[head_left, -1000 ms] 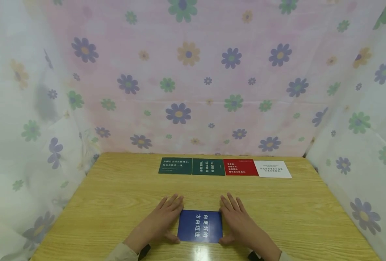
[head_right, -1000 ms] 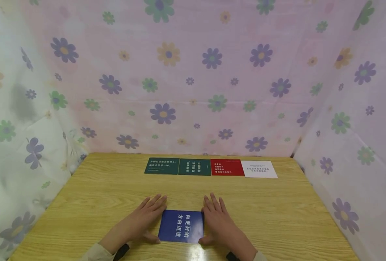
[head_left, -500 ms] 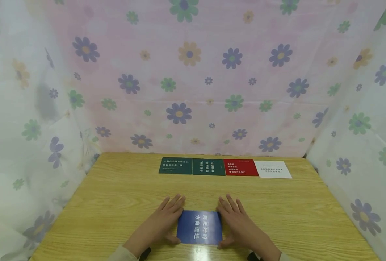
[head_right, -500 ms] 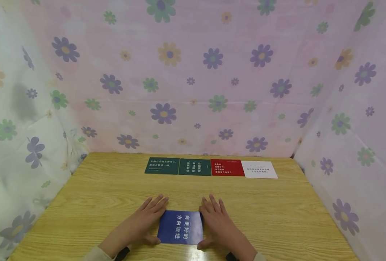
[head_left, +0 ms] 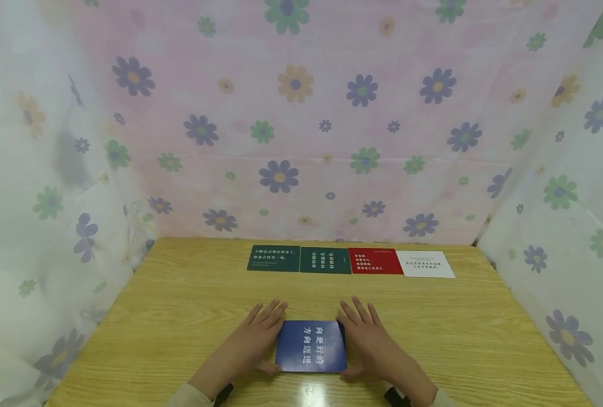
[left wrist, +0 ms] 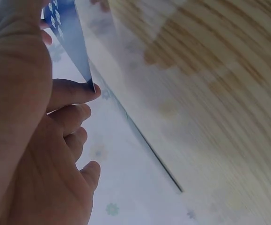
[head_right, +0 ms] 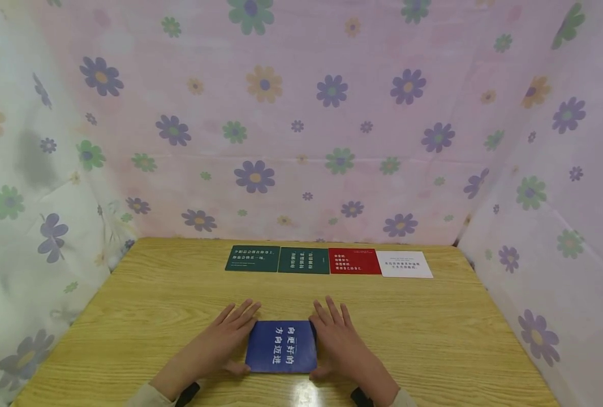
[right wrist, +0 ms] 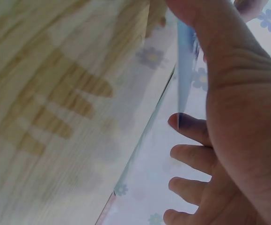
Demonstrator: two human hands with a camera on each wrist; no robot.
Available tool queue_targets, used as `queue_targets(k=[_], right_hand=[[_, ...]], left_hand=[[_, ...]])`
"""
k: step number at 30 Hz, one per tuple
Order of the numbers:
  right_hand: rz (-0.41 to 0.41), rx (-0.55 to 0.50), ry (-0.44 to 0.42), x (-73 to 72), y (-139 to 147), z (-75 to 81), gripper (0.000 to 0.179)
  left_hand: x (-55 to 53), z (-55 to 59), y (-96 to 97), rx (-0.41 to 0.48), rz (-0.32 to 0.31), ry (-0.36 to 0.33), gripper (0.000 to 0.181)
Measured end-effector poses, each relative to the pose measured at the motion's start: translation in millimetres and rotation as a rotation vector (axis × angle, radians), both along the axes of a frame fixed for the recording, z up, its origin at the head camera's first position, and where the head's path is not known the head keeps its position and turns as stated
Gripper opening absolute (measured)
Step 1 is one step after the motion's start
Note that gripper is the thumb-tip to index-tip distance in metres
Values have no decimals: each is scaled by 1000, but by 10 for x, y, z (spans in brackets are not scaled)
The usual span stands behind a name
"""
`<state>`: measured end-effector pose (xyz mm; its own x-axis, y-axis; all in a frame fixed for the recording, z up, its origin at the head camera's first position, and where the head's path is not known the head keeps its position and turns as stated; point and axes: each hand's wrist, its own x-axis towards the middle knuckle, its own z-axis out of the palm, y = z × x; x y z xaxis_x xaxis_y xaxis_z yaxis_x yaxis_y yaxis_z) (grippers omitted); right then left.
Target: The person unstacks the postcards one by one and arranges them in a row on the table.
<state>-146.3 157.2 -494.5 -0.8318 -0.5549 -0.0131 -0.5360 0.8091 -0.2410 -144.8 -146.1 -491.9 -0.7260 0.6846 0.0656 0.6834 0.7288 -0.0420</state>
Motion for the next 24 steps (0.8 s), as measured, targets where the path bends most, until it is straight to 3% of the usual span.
queue_targets(k=[7,13,24], right_hand=[[14,-58,38,-25,8,25,110],[28,-131,33,-49,-2,42,109],[19,-336,-11,-160,-11,-12,104]], left_hand=[[-30,11,-67,69,31,-91,112],[-59,25,-142,138,60,-134,111],[-128,18,-309,382,58,-336,110]])
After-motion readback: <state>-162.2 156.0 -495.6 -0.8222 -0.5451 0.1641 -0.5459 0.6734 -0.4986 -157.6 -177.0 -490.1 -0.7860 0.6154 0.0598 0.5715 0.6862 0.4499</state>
